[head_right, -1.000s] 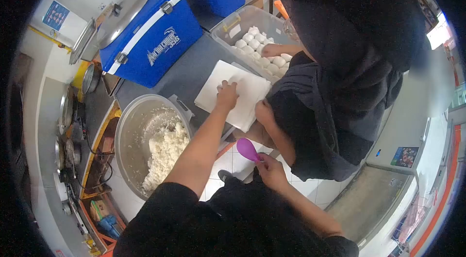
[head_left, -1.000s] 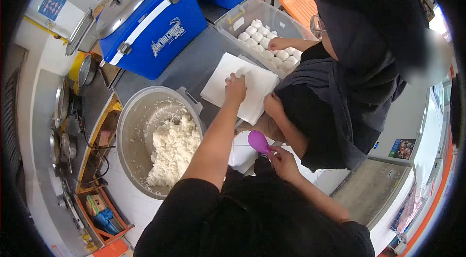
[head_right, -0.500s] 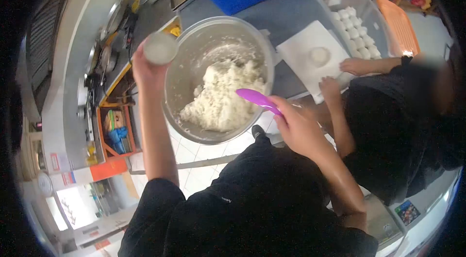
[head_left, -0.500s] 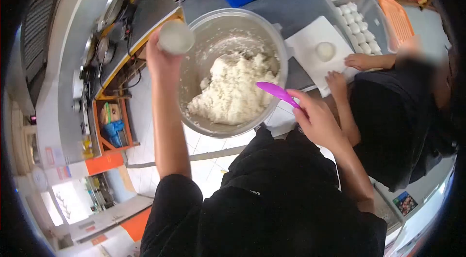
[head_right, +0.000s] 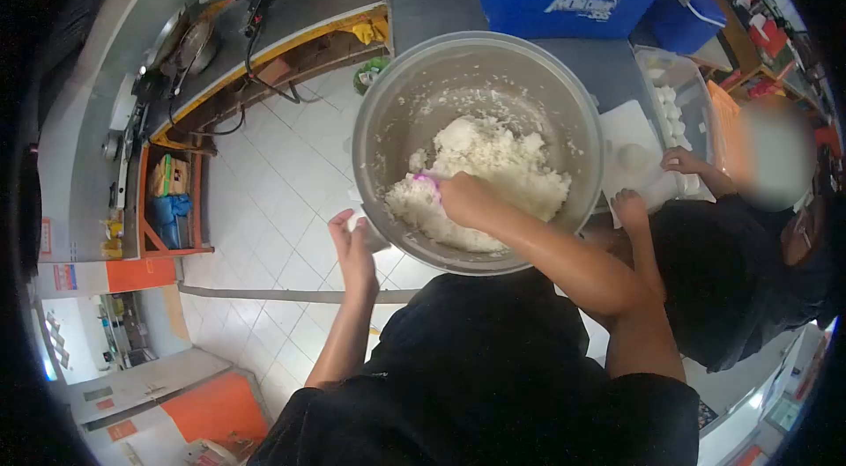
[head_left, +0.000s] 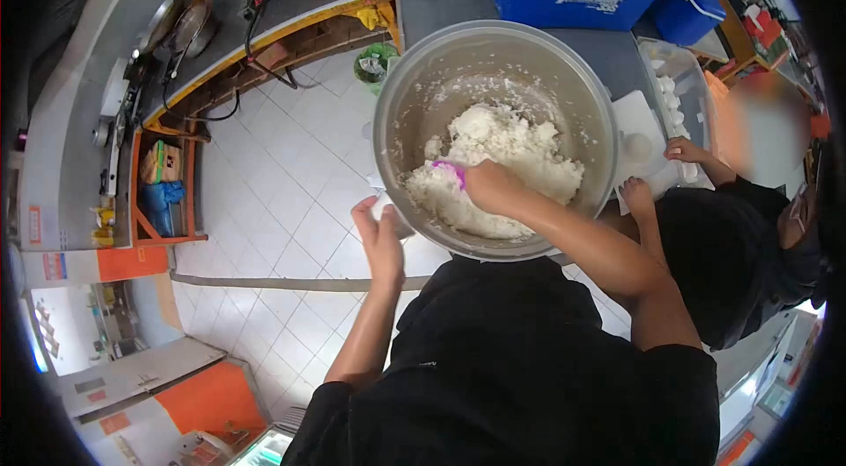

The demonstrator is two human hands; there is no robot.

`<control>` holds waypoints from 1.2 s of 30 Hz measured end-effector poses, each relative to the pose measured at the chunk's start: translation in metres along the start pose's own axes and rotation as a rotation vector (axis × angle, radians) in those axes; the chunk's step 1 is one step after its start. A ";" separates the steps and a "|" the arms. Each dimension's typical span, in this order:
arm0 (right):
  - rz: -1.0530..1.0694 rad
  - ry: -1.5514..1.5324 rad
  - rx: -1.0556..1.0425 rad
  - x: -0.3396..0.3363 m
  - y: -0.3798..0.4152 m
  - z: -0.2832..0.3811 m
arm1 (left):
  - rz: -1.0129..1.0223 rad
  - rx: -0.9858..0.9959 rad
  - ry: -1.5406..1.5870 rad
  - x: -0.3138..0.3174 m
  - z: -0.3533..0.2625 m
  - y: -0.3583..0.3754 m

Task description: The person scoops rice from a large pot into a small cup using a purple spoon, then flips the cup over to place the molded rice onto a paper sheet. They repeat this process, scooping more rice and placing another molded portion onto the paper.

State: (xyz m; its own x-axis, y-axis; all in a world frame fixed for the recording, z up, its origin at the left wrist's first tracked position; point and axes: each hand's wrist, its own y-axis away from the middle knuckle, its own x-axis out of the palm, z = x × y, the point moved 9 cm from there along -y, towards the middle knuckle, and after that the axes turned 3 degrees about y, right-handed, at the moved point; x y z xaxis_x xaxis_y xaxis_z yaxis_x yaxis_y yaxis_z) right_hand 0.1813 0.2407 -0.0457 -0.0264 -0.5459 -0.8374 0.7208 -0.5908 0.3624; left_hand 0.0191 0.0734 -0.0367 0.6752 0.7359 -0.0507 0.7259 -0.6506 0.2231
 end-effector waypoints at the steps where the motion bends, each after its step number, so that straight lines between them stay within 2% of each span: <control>1: 0.020 -0.009 -0.012 0.017 -0.009 0.004 | 0.011 0.028 -0.023 0.004 -0.002 0.000; 6: -0.004 -0.168 -0.213 0.038 -0.029 0.008 | 0.055 -0.072 0.029 0.007 0.001 -0.001; 8: -0.025 -0.207 -0.334 0.032 -0.027 -0.001 | 0.059 -0.013 0.045 0.005 0.003 -0.004; 11: 0.141 -0.451 -0.269 0.022 -0.019 -0.016 | 0.073 0.074 0.018 0.003 -0.011 -0.009; 14: 0.115 -0.534 -0.224 -0.030 0.007 -0.006 | 0.074 0.233 0.033 0.001 -0.057 -0.016; 16: 0.112 -0.391 -0.229 -0.071 0.019 -0.005 | 0.143 0.322 0.103 0.009 -0.074 -0.033; 19: -0.021 -0.068 -0.199 -0.141 0.045 0.011 | 0.490 -0.215 0.477 0.077 -0.063 -0.043; 23: -0.243 0.425 0.030 -0.183 0.076 0.059 | 0.903 -0.708 0.818 0.172 -0.036 -0.008; 26: -0.310 0.430 0.052 -0.173 0.094 0.066 | 0.894 -0.758 0.883 0.193 -0.017 -0.004; 29: -0.775 0.282 0.095 -0.176 0.138 0.017 | 0.844 -0.784 0.975 0.195 -0.020 -0.008; 32: -0.743 -0.351 0.179 -0.122 0.163 -0.069 | 0.816 -0.730 1.005 0.190 -0.030 -0.020; 35: -0.594 -1.350 0.545 -0.025 0.167 -0.062 | 0.774 -0.606 0.950 0.194 -0.027 -0.028; 36: -0.668 -1.074 0.440 -0.039 0.161 -0.046 | 0.764 -0.518 0.892 0.196 -0.029 -0.026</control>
State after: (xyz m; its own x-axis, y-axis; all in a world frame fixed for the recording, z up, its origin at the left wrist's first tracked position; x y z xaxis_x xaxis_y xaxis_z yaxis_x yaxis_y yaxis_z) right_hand 0.3302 0.1940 0.0265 -0.9578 -0.1528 -0.2434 0.0805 -0.9557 0.2831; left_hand 0.1288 0.2398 -0.0247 0.4284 0.2108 0.8786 -0.0758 -0.9606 0.2675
